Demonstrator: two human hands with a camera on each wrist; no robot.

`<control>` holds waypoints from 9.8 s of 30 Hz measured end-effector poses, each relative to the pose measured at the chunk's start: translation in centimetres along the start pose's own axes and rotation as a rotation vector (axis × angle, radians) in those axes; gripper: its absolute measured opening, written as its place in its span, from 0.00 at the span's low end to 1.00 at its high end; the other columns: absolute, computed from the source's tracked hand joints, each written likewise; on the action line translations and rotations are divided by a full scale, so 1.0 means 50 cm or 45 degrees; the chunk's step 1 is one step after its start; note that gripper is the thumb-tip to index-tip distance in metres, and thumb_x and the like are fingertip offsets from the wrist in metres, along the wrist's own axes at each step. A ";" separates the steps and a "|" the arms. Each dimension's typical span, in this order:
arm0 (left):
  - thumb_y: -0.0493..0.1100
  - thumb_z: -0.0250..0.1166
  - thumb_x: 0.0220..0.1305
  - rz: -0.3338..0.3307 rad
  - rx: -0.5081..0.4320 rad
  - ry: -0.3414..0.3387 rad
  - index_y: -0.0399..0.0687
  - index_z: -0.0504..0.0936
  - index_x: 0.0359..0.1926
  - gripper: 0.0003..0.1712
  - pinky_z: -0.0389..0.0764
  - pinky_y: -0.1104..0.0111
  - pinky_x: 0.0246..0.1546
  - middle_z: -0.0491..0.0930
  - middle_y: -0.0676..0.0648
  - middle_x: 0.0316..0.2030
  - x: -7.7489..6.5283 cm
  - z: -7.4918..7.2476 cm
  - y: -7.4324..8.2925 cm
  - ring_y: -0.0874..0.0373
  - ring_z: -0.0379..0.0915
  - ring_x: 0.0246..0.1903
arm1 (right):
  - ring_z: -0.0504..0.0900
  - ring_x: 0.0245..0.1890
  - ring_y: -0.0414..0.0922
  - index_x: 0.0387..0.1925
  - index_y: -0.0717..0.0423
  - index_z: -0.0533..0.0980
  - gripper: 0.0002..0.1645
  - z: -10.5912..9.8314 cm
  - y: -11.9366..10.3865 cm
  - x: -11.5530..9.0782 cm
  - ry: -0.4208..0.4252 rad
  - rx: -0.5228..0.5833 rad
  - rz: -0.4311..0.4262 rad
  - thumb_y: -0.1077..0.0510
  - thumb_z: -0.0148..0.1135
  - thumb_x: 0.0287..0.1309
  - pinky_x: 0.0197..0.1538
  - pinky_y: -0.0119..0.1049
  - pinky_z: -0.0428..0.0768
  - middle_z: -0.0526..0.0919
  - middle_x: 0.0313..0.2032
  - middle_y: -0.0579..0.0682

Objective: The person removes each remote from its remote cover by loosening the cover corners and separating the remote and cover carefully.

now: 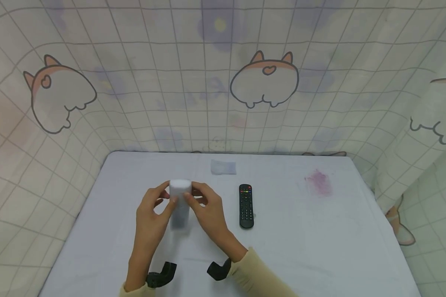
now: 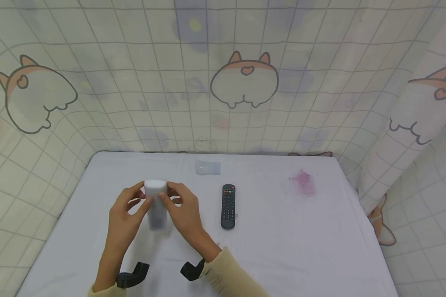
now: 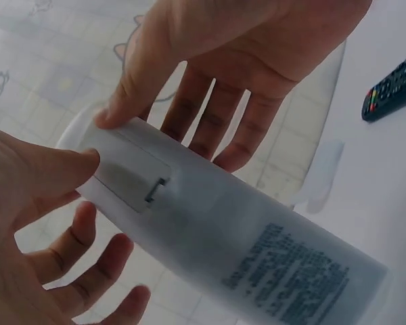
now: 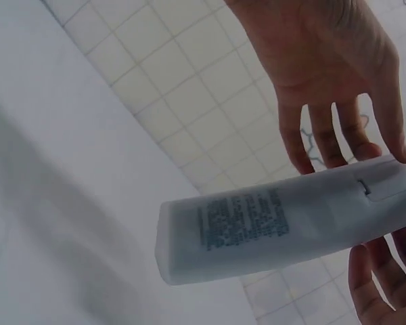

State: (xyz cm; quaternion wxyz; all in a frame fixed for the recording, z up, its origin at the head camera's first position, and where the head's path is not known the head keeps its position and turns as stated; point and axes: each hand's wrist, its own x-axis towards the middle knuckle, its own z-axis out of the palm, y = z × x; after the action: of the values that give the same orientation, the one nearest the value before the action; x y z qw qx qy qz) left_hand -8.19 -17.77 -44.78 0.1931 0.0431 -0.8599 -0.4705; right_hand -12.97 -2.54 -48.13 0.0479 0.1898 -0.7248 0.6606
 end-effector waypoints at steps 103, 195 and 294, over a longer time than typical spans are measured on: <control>0.46 0.79 0.59 -0.476 -0.509 -0.558 0.57 0.80 0.63 0.31 0.89 0.64 0.36 0.86 0.44 0.49 -0.094 0.128 -0.011 0.53 0.88 0.44 | 0.62 0.19 0.31 0.41 0.57 0.84 0.07 -0.125 0.073 -0.085 0.490 -0.573 -0.189 0.69 0.69 0.63 0.20 0.22 0.61 0.68 0.18 0.43; 0.39 0.73 0.65 -0.342 -0.761 -0.821 0.47 0.74 0.70 0.33 0.86 0.64 0.50 0.79 0.37 0.65 -0.076 0.111 -0.042 0.59 0.82 0.58 | 0.83 0.43 0.38 0.59 0.58 0.79 0.15 -0.223 0.044 -0.056 -0.316 0.179 0.200 0.59 0.55 0.78 0.44 0.36 0.85 0.83 0.55 0.60; 0.35 0.66 0.70 -0.073 -0.598 -0.615 0.36 0.78 0.62 0.21 0.72 0.43 0.70 0.81 0.36 0.59 0.055 0.223 -0.120 0.41 0.76 0.66 | 0.88 0.48 0.41 0.49 0.67 0.78 0.10 -0.206 0.112 0.123 -0.529 0.275 0.002 0.62 0.59 0.76 0.53 0.34 0.84 0.87 0.50 0.59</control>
State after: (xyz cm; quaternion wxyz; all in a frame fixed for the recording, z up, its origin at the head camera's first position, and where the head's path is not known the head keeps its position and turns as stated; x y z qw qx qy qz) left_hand -15.54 -12.97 -54.30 -0.0249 -0.0909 -0.7474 -0.6577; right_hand -22.40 6.50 -50.19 -0.1233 0.3253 -0.6444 0.6810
